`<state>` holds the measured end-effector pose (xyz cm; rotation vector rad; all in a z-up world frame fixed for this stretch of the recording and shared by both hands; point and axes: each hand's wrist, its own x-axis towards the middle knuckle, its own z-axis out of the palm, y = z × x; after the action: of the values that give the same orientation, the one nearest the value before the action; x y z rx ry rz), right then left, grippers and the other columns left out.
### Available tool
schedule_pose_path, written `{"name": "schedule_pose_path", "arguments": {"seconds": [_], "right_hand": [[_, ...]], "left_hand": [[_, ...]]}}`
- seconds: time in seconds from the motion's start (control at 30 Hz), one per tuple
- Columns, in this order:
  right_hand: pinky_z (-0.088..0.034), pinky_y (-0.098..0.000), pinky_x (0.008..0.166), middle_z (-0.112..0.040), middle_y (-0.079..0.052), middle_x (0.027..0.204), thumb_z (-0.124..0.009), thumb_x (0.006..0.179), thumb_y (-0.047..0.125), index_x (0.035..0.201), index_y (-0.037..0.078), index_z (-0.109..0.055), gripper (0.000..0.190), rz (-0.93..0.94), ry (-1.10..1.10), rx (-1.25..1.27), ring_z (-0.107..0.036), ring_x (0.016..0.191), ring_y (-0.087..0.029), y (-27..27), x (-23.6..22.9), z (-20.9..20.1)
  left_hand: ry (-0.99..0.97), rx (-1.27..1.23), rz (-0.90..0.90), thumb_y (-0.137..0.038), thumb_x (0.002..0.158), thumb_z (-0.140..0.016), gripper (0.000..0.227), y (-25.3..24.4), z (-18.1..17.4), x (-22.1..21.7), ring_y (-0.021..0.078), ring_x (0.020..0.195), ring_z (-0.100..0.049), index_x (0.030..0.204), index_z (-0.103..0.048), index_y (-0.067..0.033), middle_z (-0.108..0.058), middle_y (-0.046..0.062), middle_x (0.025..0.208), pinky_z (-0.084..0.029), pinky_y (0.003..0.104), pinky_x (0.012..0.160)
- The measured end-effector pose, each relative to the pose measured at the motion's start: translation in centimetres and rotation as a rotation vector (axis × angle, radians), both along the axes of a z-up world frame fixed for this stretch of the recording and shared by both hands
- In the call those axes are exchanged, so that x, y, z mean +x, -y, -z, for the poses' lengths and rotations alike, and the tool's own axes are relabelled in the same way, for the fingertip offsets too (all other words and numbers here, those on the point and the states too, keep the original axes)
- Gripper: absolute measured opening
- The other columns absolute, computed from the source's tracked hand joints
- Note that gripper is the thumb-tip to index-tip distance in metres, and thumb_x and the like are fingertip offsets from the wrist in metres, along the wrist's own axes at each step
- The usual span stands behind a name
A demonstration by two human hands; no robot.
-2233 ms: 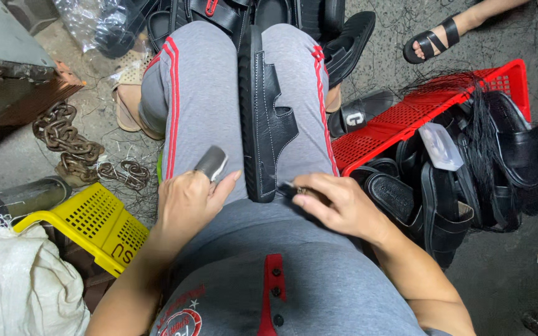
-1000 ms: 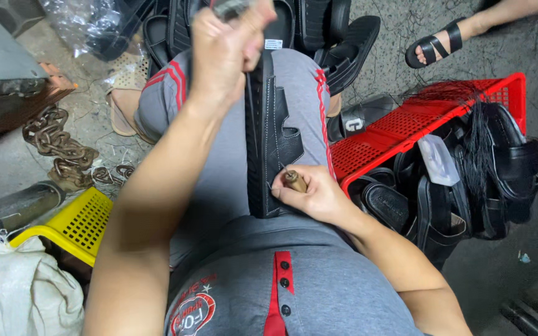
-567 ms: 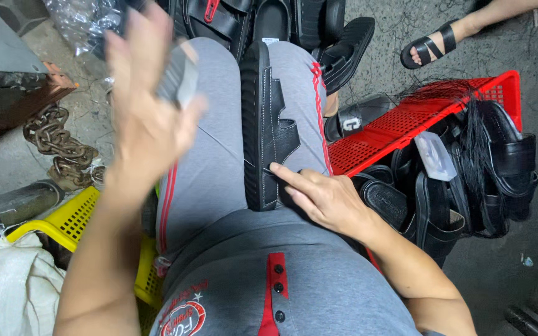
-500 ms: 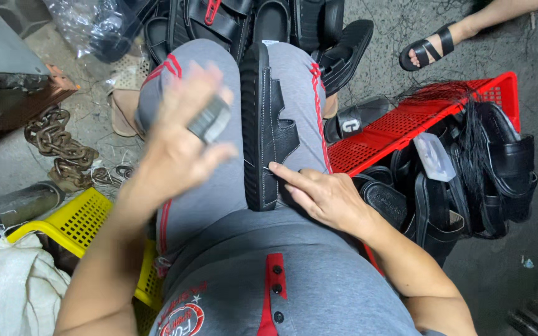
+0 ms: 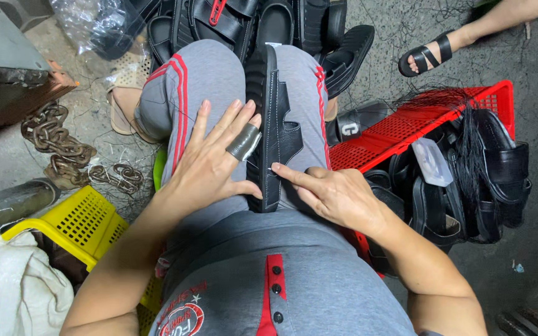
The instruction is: The person sits on the floor and sews a black shoe using a needle and thread. They repeatedly push the needle through the shoe's sole and pull the thread tight to secure the stitching.
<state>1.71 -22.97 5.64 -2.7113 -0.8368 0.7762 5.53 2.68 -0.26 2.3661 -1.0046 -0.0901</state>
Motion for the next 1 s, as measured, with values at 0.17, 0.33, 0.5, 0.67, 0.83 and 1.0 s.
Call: {"name": "schedule_pose_path", "arguments": {"seconds": [0.17, 0.33, 0.5, 0.67, 0.83, 1.0], "right_hand": [[-0.042, -0.0398, 0.028, -0.054, -0.002, 0.072, -0.048, 0.094, 0.038, 0.147, 0.035, -0.034, 0.054, -0.13, 0.095, -0.136, -0.052, 0.038, -0.027, -0.4, 0.5, -1.6], [-0.043, -0.0428, 0.028, -0.05, -0.006, 0.085, -0.053, 0.093, 0.034, 0.146, 0.029, -0.036, 0.056, -0.095, 0.04, -0.087, -0.052, 0.041, -0.03, -0.9, 0.6, -1.3], [-0.046, -0.0399, 0.032, -0.053, -0.003, 0.091, -0.059, 0.093, 0.024, 0.143, 0.026, -0.042, 0.053, -0.033, 0.12, 0.063, -0.052, 0.046, -0.026, -0.4, -0.6, 1.2], [-0.046, -0.0363, 0.036, -0.054, -0.003, 0.089, -0.062, 0.095, 0.022, 0.137, 0.018, -0.052, 0.043, 0.014, 0.222, 0.206, -0.056, 0.058, -0.021, -1.6, -0.6, 1.9], [-0.051, -0.0378, 0.045, -0.064, 0.001, 0.077, -0.063, 0.089, 0.031, 0.116, 0.032, -0.069, 0.028, 0.178, 0.254, 0.252, -0.064, 0.052, -0.027, -2.3, -0.8, 1.0], [-0.051, -0.0384, 0.044, -0.064, -0.001, 0.075, -0.063, 0.089, 0.028, 0.117, 0.031, -0.069, 0.029, 0.18, 0.22, 0.242, -0.063, 0.051, -0.028, -2.3, -1.5, 0.4]], "left_hand": [[0.034, -0.012, -0.019, -0.076, 0.068, -0.067, 0.116, 0.5, 0.0, -0.1, 0.038, 0.142, -0.033, 0.146, -0.033, 0.0026, -0.033, 0.023, 0.152, -0.015, 0.063, 0.114], [0.068, -0.055, -0.057, -0.078, 0.063, -0.068, 0.116, 0.6, 0.3, 0.1, 0.0359, 0.138, -0.04, 0.141, -0.04, 0.0031, -0.04, 0.023, 0.148, -0.019, 0.063, 0.113], [0.066, -0.091, -0.064, -0.079, 0.063, -0.066, 0.116, 0.6, 0.7, 0.3, 0.0355, 0.137, -0.042, 0.139, -0.043, 0.0047, -0.041, 0.024, 0.147, -0.019, 0.063, 0.112], [0.066, -0.054, -0.076, -0.078, 0.052, -0.073, 0.124, 0.9, 1.2, 0.2, 0.0341, 0.138, -0.04, 0.14, -0.043, 0.004, -0.041, 0.023, 0.147, -0.017, 0.062, 0.113], [0.037, -0.203, -0.15, -0.058, 0.071, -0.065, 0.09, 0.6, -0.7, -1.6, 0.0374, 0.124, -0.053, 0.137, -0.048, 0.0009, -0.06, 0.023, 0.124, -0.014, 0.065, 0.112], [-0.121, -0.219, -0.143, -0.015, 0.079, -0.061, 0.011, -1.6, 0.3, -5.4, 0.0221, 0.093, -0.059, 0.077, -0.068, -0.0071, -0.061, 0.004, 0.088, -0.04, 0.045, 0.095]]}}
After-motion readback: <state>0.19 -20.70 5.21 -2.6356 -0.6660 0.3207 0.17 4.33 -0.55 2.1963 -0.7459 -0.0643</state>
